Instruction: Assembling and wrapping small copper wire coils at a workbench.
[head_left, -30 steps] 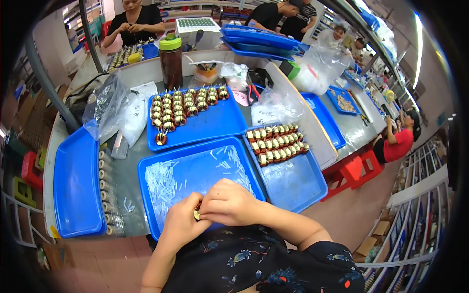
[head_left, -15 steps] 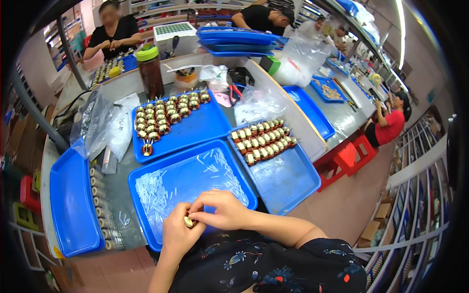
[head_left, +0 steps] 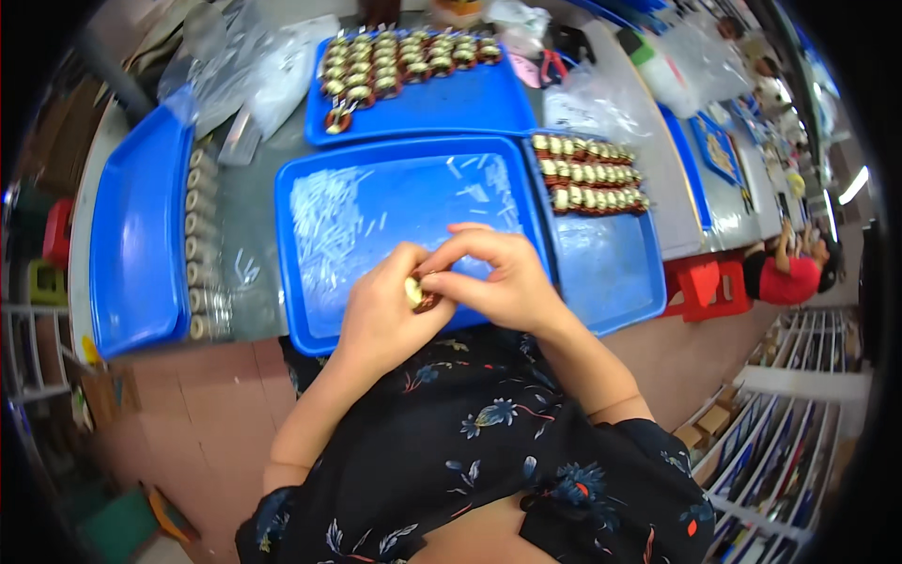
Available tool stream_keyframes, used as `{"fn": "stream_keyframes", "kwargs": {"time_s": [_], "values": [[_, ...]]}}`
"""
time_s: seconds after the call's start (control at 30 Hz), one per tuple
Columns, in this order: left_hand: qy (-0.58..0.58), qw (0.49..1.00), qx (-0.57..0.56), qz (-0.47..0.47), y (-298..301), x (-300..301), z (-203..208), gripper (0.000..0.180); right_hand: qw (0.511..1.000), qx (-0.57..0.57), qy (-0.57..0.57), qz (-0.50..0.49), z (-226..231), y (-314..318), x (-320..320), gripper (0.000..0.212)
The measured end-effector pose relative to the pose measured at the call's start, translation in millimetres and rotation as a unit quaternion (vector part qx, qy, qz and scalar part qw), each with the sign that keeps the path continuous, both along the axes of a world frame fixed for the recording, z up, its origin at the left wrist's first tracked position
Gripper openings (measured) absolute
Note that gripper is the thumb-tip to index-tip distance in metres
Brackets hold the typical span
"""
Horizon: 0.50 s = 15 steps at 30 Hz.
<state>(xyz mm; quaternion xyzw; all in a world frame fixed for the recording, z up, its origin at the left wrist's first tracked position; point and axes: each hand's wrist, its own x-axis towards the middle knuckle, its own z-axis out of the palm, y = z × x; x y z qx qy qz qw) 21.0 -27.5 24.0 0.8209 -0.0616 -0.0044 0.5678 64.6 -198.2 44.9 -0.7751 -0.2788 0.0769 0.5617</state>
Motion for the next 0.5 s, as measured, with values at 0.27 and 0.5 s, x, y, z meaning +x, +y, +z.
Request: {"fn": "stream_keyframes", "kwargs": {"time_s": [0.27, 0.5], "values": [[-0.089, 0.992, 0.088, 0.008, 8.5, -9.0, -13.1, 0.03, 0.993, -0.025, -0.083, 0.081, -11.8, -6.3, 1.9, 0.011], [-0.171, 0.974, 0.145, 0.033, 10.1, -11.9, -13.0, 0.031, 0.986, -0.001, -0.15, 0.074, -14.8, -1.9, -4.5, 0.012]]}}
